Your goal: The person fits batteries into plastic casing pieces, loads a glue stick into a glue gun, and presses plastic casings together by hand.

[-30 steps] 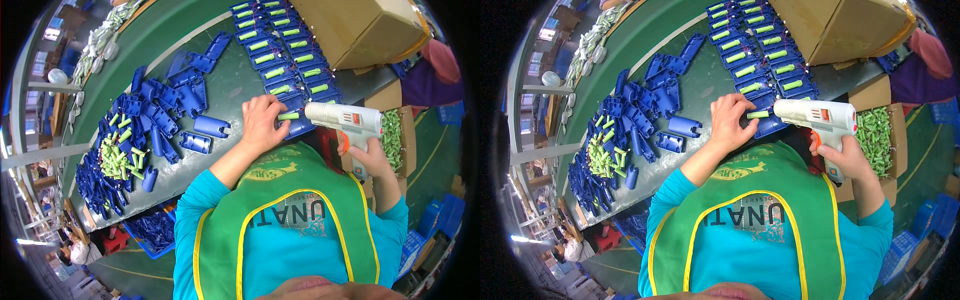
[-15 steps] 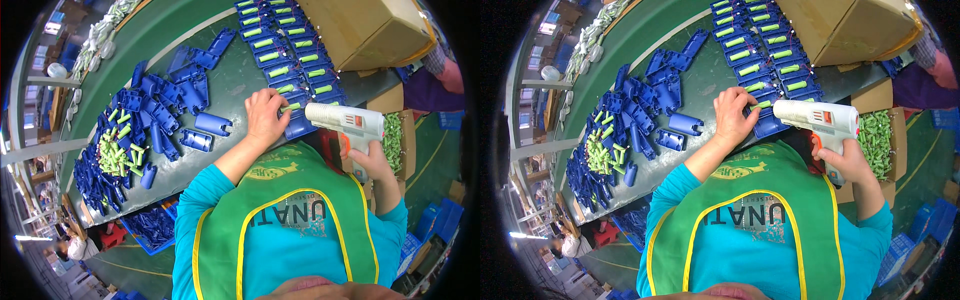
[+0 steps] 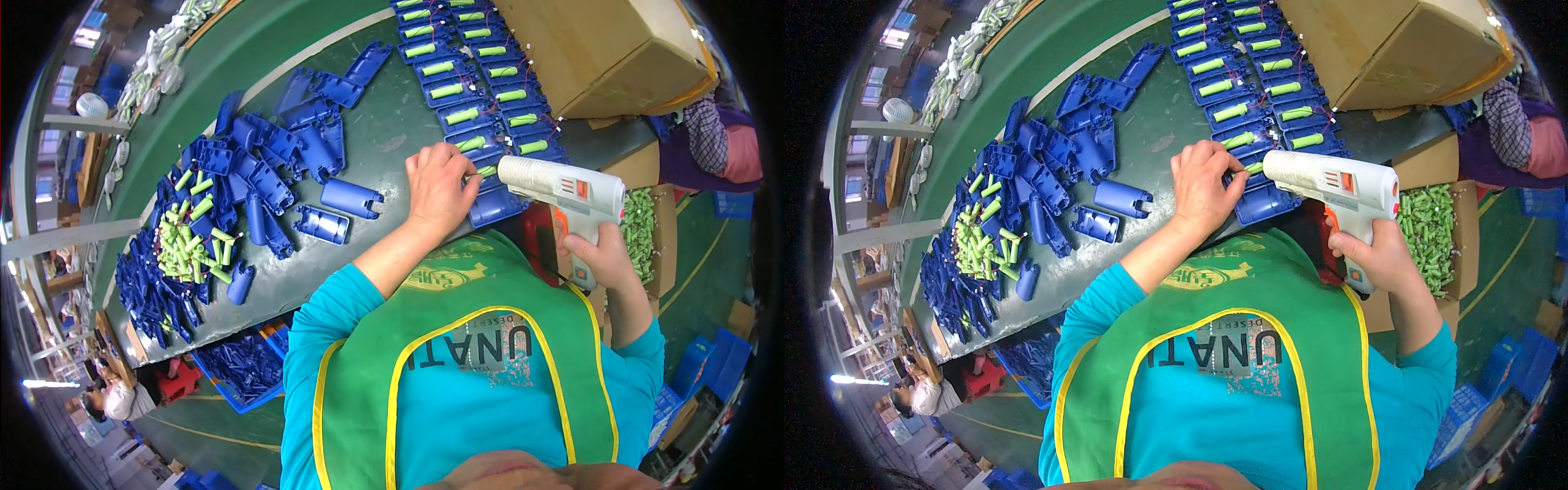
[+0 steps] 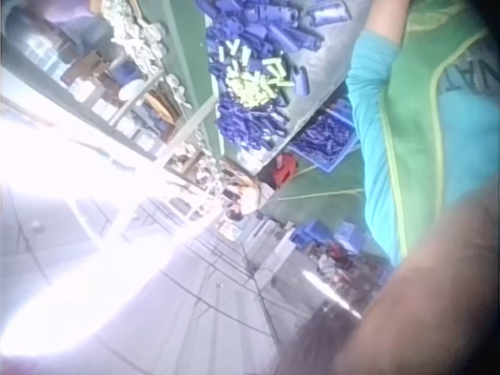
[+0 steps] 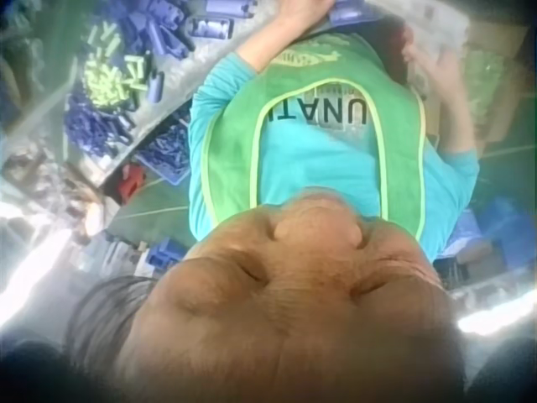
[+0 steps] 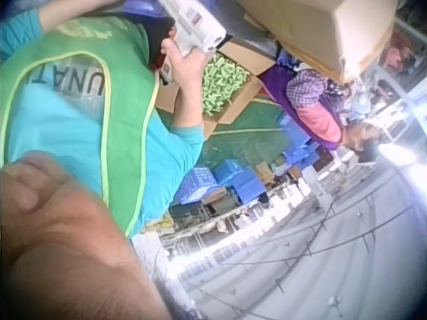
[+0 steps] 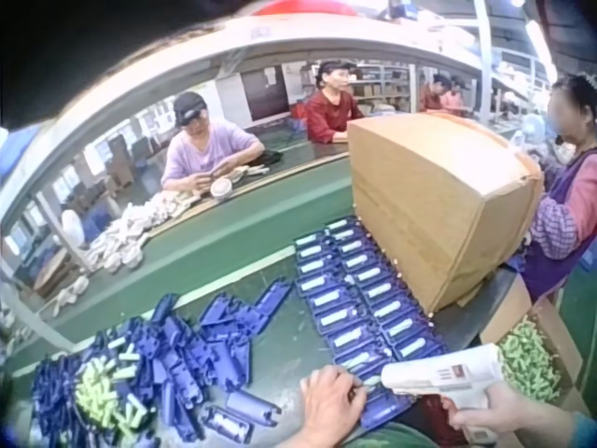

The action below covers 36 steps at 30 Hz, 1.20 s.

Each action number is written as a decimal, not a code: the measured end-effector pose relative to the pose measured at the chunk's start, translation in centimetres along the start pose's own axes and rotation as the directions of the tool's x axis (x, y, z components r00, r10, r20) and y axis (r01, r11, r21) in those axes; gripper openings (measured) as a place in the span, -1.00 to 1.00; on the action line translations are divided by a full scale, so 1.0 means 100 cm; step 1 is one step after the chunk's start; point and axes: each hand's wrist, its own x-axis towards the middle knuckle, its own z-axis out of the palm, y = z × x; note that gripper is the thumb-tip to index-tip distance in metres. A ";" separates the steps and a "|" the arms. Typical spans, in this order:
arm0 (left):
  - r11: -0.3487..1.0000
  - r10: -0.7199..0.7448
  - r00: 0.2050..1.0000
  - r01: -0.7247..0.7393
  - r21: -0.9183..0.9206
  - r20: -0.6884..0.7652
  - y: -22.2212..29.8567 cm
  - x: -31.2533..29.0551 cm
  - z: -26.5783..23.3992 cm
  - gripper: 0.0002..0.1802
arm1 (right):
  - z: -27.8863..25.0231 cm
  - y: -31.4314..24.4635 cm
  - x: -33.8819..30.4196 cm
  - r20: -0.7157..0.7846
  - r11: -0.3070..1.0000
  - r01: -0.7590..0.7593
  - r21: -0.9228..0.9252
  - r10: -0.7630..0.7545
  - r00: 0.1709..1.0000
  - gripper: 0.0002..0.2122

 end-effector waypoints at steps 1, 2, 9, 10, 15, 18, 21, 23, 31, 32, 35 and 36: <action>1.000 0.002 1.000 -0.002 0.000 0.000 0.001 -0.001 0.001 -0.81 | 0.001 0.001 -0.002 0.000 1.000 -0.002 -0.001 0.002 1.000 -0.63; 1.000 0.007 1.000 -0.007 0.001 -0.004 0.001 0.000 0.001 -0.81 | 0.001 0.001 -0.002 -0.014 1.000 0.000 0.013 0.000 1.000 -0.64; 1.000 0.006 1.000 -0.006 -0.005 -0.011 -0.003 0.007 0.005 -0.80 | -0.011 0.005 -0.006 0.019 0.997 -0.076 -0.026 0.076 0.997 -0.54; 1.000 -0.003 1.000 0.003 -0.010 -0.002 -0.004 0.007 0.006 -0.79 | -0.009 0.006 -0.006 0.001 0.998 -0.058 0.003 0.058 0.998 -0.55; 1.000 -0.030 0.999 0.030 -0.001 0.017 0.001 0.005 -0.010 -0.59 | -0.007 0.004 -0.007 0.053 0.992 0.073 0.107 -0.079 0.995 -0.57; 0.993 0.036 0.997 -0.043 -0.110 -0.071 0.007 0.003 -0.012 -0.67 | -0.004 0.004 -0.009 0.061 0.950 0.245 0.195 -0.261 0.963 -0.53; 0.886 0.124 0.992 -0.117 -0.448 -0.014 0.015 -0.003 -0.030 -0.83 | 0.023 -0.020 -0.004 -0.004 0.917 0.341 0.205 -0.348 0.938 -0.54; 0.736 0.140 0.934 0.124 -0.665 0.329 0.017 -0.016 -0.036 -0.81 | 0.041 -0.040 0.003 0.053 0.934 0.319 0.163 -0.331 0.942 -0.53; 0.487 0.041 0.946 0.261 -0.833 0.321 0.014 -0.029 -0.067 -0.46 | 0.127 -0.094 0.084 0.596 0.795 0.578 -0.181 -0.379 0.708 -0.46; 0.571 -0.010 0.973 0.195 -0.798 0.231 0.010 -0.028 -0.069 -0.46 | 0.128 -0.119 0.094 0.722 0.764 0.630 -0.135 -0.360 0.591 -0.38; 0.543 -0.091 0.956 0.283 -0.791 0.280 -0.003 -0.028 -0.078 -0.54 | 0.117 -0.231 0.134 0.586 0.252 0.532 -0.809 0.419 0.694 -0.38; 0.546 -0.114 0.959 0.278 -0.790 0.258 -0.006 -0.027 -0.078 -0.55 | 0.101 -0.246 0.165 0.792 -0.035 0.791 -0.611 -0.025 0.610 -0.53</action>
